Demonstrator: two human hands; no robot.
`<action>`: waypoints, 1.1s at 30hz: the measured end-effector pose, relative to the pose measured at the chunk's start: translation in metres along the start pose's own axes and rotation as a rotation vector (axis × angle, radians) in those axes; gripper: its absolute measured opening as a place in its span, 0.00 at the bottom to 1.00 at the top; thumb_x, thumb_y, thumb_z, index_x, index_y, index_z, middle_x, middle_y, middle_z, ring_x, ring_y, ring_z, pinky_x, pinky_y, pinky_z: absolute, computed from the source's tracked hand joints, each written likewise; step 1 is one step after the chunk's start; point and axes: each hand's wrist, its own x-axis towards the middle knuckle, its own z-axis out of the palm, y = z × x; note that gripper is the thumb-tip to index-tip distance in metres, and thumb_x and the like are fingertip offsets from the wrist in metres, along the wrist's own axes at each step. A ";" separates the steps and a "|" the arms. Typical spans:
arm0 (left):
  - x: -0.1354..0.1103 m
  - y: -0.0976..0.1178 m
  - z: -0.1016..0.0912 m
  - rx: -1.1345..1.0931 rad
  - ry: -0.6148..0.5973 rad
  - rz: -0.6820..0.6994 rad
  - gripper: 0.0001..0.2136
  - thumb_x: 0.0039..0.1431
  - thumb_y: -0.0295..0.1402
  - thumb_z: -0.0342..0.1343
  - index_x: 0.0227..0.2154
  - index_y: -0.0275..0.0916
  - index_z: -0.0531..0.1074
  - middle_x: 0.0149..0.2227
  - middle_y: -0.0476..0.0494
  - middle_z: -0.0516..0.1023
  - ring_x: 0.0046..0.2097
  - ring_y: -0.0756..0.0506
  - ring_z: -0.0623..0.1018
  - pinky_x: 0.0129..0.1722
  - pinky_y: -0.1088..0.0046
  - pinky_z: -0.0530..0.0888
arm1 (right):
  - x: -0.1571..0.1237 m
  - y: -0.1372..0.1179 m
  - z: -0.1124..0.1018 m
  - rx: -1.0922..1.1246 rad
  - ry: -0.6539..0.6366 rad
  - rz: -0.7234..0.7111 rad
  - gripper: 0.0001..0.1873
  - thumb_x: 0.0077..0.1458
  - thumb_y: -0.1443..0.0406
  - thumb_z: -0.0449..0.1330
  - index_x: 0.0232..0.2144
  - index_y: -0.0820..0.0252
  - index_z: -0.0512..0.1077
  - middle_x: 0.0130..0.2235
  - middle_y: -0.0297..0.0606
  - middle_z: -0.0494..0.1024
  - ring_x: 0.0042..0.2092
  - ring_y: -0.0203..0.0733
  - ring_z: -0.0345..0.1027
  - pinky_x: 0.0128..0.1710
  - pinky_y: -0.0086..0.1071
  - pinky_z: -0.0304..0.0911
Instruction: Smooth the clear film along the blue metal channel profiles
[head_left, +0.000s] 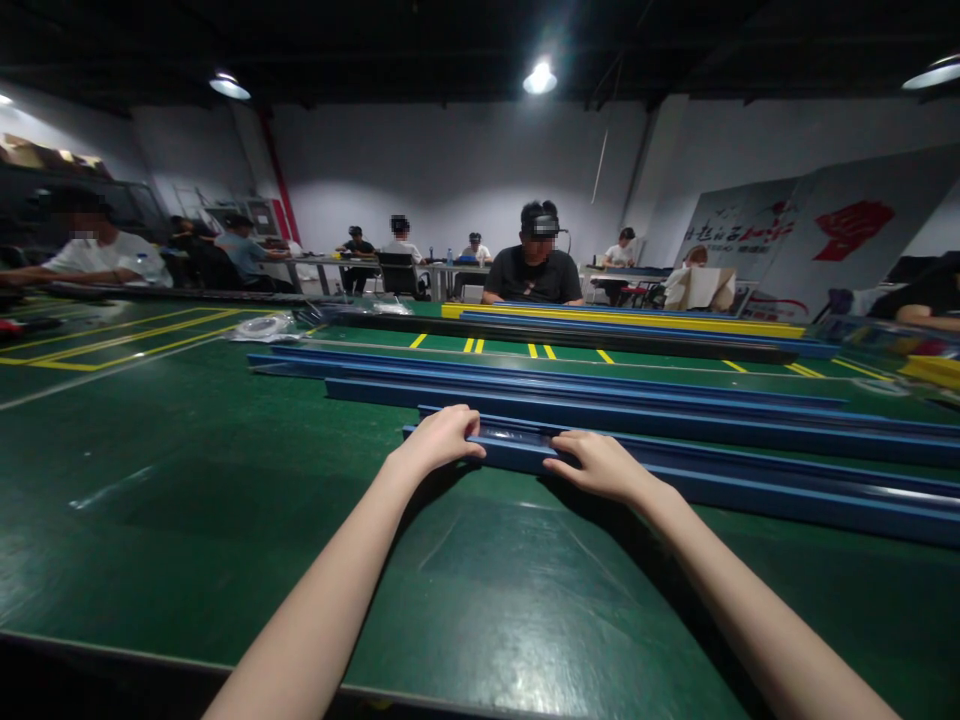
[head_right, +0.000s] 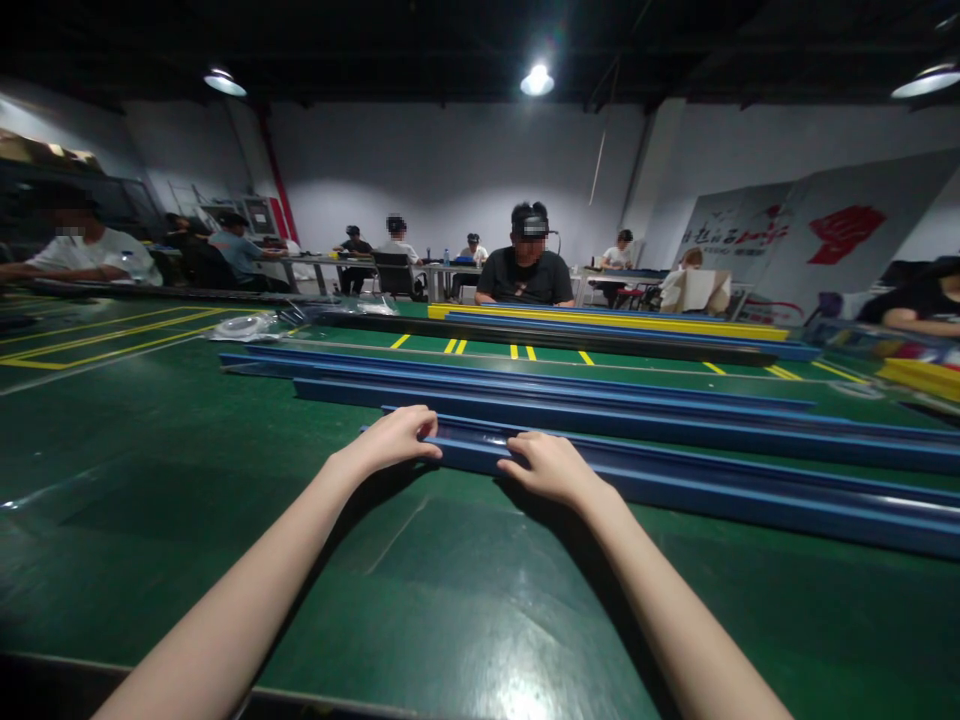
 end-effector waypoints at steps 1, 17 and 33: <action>0.000 -0.001 0.000 -0.005 0.001 -0.004 0.11 0.43 0.40 0.58 0.25 0.40 0.66 0.30 0.50 0.69 0.32 0.48 0.69 0.28 0.77 0.61 | 0.004 -0.004 -0.001 -0.010 -0.008 -0.010 0.20 0.56 0.54 0.44 0.36 0.58 0.70 0.37 0.40 0.74 0.39 0.40 0.67 0.33 0.27 0.54; 0.005 -0.002 -0.002 -0.031 -0.019 -0.004 0.12 0.40 0.42 0.59 0.21 0.39 0.66 0.26 0.49 0.70 0.30 0.48 0.70 0.26 0.77 0.60 | 0.031 -0.013 0.002 0.063 -0.042 -0.017 0.20 0.52 0.50 0.48 0.28 0.57 0.72 0.32 0.37 0.75 0.34 0.38 0.67 0.28 0.26 0.51; -0.001 0.000 -0.005 -0.018 -0.021 -0.008 0.14 0.41 0.44 0.58 0.22 0.39 0.64 0.28 0.49 0.70 0.31 0.48 0.70 0.25 0.77 0.59 | 0.015 -0.026 0.002 -0.078 0.039 -0.013 0.23 0.56 0.53 0.43 0.29 0.59 0.72 0.32 0.39 0.74 0.34 0.38 0.67 0.28 0.27 0.50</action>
